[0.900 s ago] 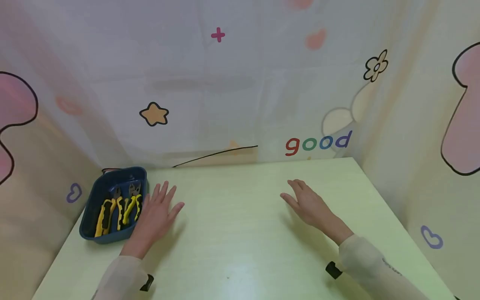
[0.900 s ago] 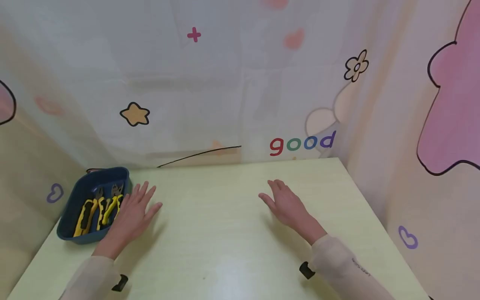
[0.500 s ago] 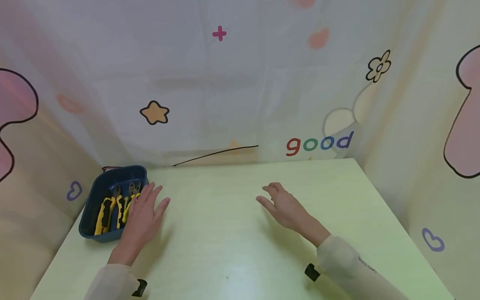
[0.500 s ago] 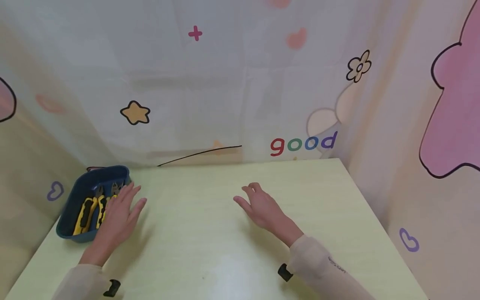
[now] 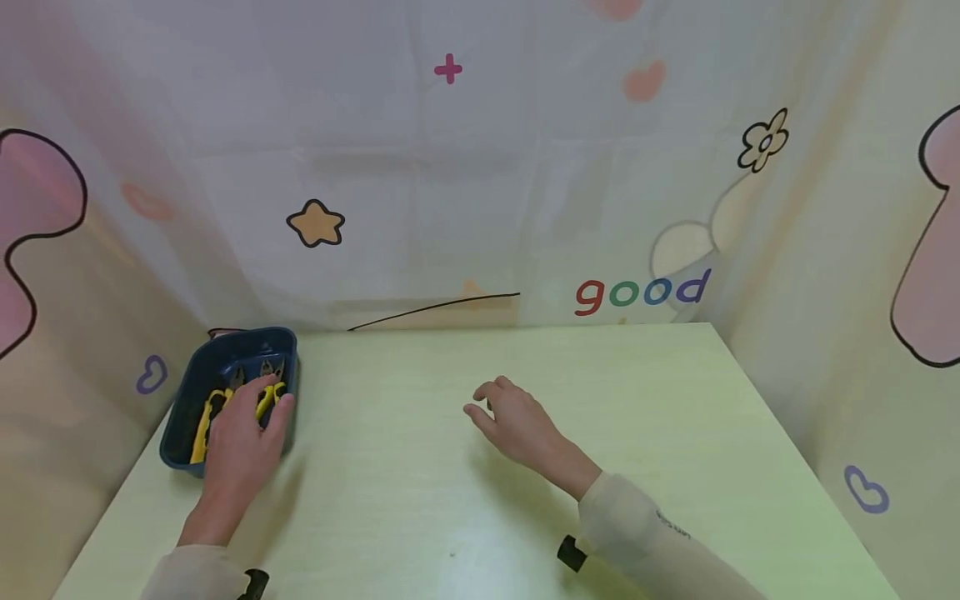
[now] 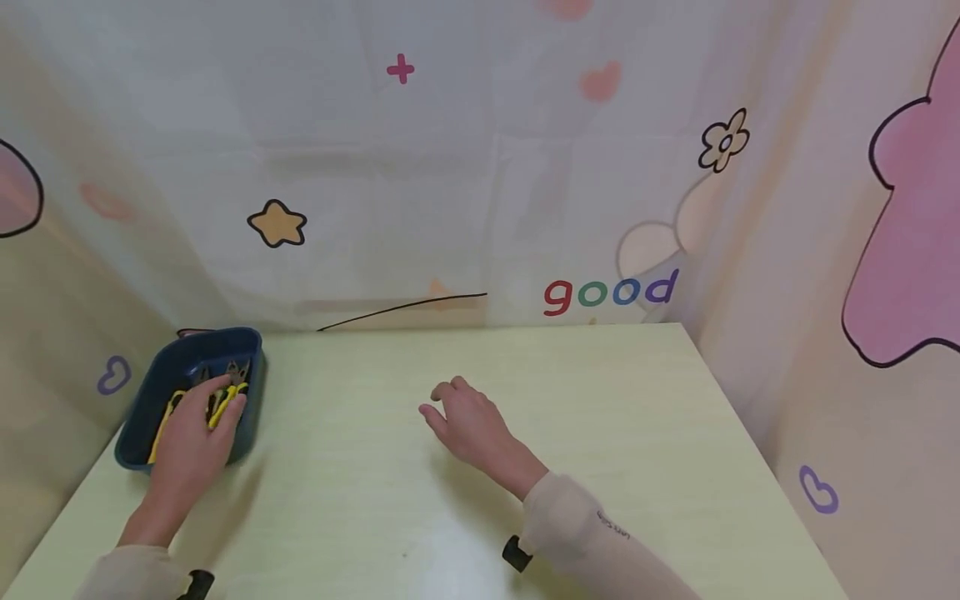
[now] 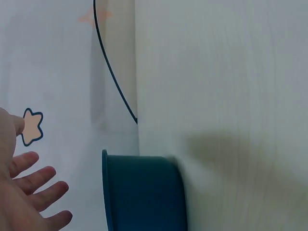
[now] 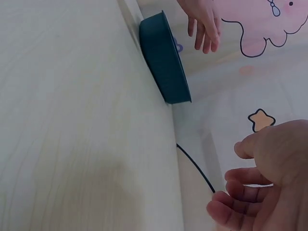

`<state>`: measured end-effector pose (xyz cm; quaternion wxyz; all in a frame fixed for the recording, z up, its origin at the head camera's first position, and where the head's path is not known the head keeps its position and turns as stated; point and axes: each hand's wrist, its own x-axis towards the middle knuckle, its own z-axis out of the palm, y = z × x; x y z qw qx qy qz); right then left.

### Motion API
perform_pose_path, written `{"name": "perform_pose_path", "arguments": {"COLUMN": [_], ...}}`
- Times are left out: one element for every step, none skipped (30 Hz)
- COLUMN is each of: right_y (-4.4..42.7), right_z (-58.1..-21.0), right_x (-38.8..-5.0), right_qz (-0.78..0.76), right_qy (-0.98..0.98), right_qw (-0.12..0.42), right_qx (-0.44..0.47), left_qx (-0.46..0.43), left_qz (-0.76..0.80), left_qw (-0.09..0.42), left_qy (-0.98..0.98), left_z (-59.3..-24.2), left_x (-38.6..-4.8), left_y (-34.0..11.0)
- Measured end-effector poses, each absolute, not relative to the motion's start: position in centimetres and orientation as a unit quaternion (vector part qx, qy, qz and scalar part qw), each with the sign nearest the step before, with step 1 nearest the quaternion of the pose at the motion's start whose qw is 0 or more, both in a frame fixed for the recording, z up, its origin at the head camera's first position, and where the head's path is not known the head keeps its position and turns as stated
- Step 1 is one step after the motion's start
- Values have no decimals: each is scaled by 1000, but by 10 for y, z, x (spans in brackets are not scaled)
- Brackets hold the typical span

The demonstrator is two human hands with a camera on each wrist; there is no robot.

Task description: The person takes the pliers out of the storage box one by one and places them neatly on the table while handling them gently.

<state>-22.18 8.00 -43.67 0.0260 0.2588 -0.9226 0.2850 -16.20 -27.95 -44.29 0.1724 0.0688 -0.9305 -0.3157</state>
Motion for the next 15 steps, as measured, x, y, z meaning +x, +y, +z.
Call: {"name": "perform_pose_path", "arguments": {"right_y": [78,76,73,71,69,66,63,60,56,52,48,44,40,37,34], "right_z": [-437,-437,-437,-437,-437,-437,-438,-438,-439,-439,-440,-441,-441,-442,-442], "right_x": [-221,-221,-221,-220,-220,-220,-219,-219,-219,-219,-219,-219,-219,-219,-219], "right_qz": [284,282,279,277,273,270,267,264,261,259,259,259,258,258,258], "right_qy": [-921,-920,-920,-920,-920,-921,-921,-921,-921,-921,-919,-918,-918,-917,-917], "right_qw": [29,30,31,33,33,35,34,33,32,30,29,29,27,28,27], "right_qx": [264,269,273,276,278,280,282,284,287,290,295,299,301,303,303], "left_qx": [80,91,101,111,122,130,139,146,155,164,172,179,187,194,201], "left_qz": [-319,-322,-326,-328,-331,-334,-338,-341,-343,-343,-344,-344,-344,-342,-341], "left_qw": [176,179,183,186,187,190,194,197,201,206,214,222,226,231,236], "left_qy": [-928,-925,-922,-920,-917,-914,-911,-908,-905,-902,-898,-894,-892,-890,-888], "left_z": [-443,-443,-442,-442,-442,-442,-441,-441,-440,-440,-440,-440,-440,-440,-440], "left_x": [-161,-160,-160,-159,-158,-158,-157,-156,-155,-154,-153,-152,-151,-150,-150], "left_y": [-280,-281,-282,-282,-283,-283,-284,-285,-287,-289,-291,-293,-295,-298,-300]}}
